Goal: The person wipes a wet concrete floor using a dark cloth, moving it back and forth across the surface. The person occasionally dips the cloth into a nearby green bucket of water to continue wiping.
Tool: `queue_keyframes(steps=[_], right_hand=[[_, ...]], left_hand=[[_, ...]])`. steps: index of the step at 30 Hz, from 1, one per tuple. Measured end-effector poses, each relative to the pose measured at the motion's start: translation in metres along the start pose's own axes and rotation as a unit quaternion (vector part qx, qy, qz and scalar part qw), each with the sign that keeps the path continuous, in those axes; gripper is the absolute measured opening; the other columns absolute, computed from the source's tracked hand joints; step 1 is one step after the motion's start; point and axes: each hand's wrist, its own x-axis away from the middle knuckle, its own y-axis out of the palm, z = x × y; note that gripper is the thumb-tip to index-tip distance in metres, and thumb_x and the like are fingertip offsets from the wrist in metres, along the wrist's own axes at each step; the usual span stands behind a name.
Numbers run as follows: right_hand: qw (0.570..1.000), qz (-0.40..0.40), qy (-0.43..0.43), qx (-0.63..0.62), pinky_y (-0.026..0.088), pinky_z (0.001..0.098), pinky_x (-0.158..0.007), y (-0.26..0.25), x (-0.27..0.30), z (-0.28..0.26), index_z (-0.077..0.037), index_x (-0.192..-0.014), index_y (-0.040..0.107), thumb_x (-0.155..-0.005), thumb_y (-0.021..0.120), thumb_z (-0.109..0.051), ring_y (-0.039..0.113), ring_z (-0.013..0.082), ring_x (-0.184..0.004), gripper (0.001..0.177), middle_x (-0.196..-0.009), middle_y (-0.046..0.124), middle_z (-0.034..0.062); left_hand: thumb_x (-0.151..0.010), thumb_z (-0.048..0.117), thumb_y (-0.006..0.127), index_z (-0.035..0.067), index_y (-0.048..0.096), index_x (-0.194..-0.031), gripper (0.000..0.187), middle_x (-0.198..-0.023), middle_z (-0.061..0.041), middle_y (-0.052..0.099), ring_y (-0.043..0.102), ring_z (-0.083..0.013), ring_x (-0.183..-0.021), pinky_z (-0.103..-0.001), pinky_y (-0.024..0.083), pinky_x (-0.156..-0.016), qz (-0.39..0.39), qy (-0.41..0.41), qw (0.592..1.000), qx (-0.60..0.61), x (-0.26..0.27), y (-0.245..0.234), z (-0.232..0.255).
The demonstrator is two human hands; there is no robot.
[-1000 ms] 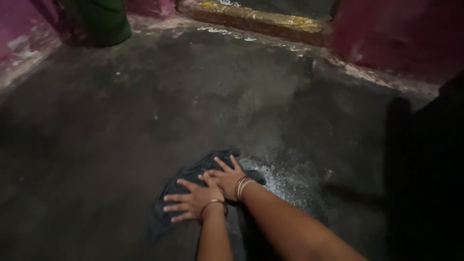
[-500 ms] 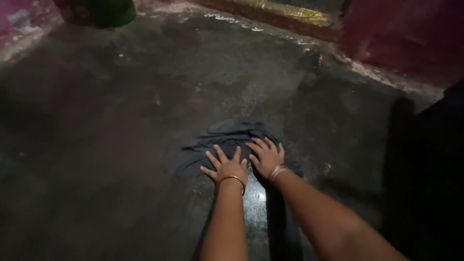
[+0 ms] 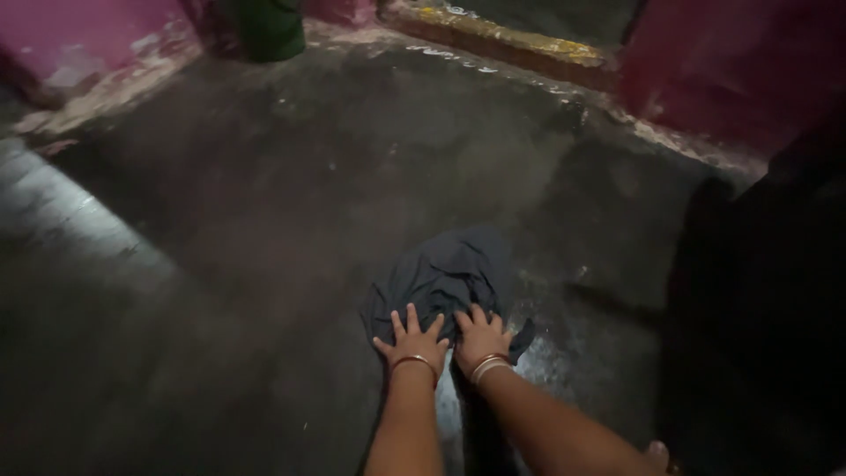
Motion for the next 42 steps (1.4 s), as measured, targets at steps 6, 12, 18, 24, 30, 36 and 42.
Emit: queue_keyframes(steps=[6, 12, 18, 24, 30, 36, 42], right_hand=[[0.991, -0.131, 0.005, 0.006, 0.034, 0.0521, -0.117, 0.008, 0.079, -0.057, -0.033, -0.148, 0.049, -0.087, 0.072, -0.024, 0.035, 0.0392, -0.145, 0.065, -0.162, 0.034, 0.0017], [0.968, -0.147, -0.198, -0.049, 0.034, 0.0492, -0.119, 0.047, 0.123, -0.071, -0.033, -0.156, 0.039, -0.085, 0.070, -0.023, 0.038, 0.0356, -0.144, 0.078, -0.159, 0.038, 0.0030], [0.921, -0.228, -0.315, -0.024, 0.017, 0.0607, -0.120, 0.040, 0.173, -0.069, -0.023, -0.161, 0.031, -0.087, 0.067, -0.018, 0.024, 0.0355, -0.153, 0.081, -0.164, 0.034, 0.0021], [0.921, -0.244, -0.304, 0.015, 0.043, 0.0488, -0.114, 0.026, 0.158, -0.051, -0.019, -0.141, 0.055, -0.091, 0.070, -0.037, 0.049, 0.0352, -0.137, 0.055, -0.147, 0.054, 0.0084], [0.930, -0.222, -0.285, 0.060, 0.044, 0.0481, -0.107, 0.024, 0.127, -0.018, -0.022, -0.126, 0.064, -0.081, 0.076, -0.033, 0.048, 0.0369, -0.132, 0.048, -0.137, 0.056, 0.0075], [0.927, -0.342, -0.156, -0.013, 0.058, 0.0480, -0.084, 0.015, 0.040, -0.005, -0.013, -0.107, 0.078, -0.077, 0.067, -0.023, 0.072, 0.0350, -0.099, 0.033, -0.112, 0.074, 0.0175], [0.881, -0.273, -0.371, -0.107, 0.053, 0.0418, -0.091, -0.006, -0.050, 0.027, -0.006, -0.101, 0.072, -0.087, 0.058, -0.028, 0.066, 0.0304, -0.100, 0.029, -0.108, 0.071, 0.0138]], left_hand=[[-0.106, 0.050, 0.046, 0.049, 0.020, -0.161, 0.061, -0.174, 0.003, -0.009, -0.006, -0.0283, -0.161, -0.070, 0.013, -0.122, -0.005, -0.076, 0.997, 0.021, 0.072, 0.036, -0.072], [-0.104, 0.054, 0.047, 0.051, 0.014, -0.161, 0.066, -0.175, 0.005, -0.009, -0.003, -0.0258, -0.161, -0.069, 0.018, -0.122, 0.009, -0.186, 0.979, 0.089, 0.117, 0.062, -0.134], [-0.101, 0.045, 0.059, 0.045, 0.014, -0.162, 0.076, -0.173, -0.009, -0.012, -0.003, -0.0401, -0.159, -0.073, 0.026, -0.115, 0.026, -0.298, 0.938, 0.176, 0.144, 0.102, -0.121], [-0.084, 0.042, 0.085, 0.026, 0.018, -0.163, 0.105, -0.165, -0.031, 0.005, 0.022, -0.0606, -0.145, -0.065, 0.050, -0.098, -0.003, -0.356, 0.906, 0.229, 0.137, 0.124, -0.068], [-0.080, 0.028, 0.088, 0.021, 0.033, -0.156, 0.094, -0.156, -0.024, 0.032, 0.050, -0.0466, -0.136, -0.050, 0.055, -0.102, -0.041, -0.292, 0.929, 0.222, 0.110, 0.143, -0.039], [-0.087, 0.030, 0.073, 0.004, 0.062, -0.129, 0.051, -0.122, -0.025, 0.065, 0.066, -0.0395, -0.113, -0.044, 0.053, -0.094, 0.037, -0.096, 0.946, 0.309, 0.066, 0.128, -0.068], [-0.077, 0.038, 0.082, -0.002, 0.065, -0.118, 0.059, -0.119, -0.021, 0.069, 0.068, -0.0323, -0.107, -0.045, 0.054, -0.091, 0.065, -0.014, 0.839, 0.540, 0.084, 0.008, -0.068]])
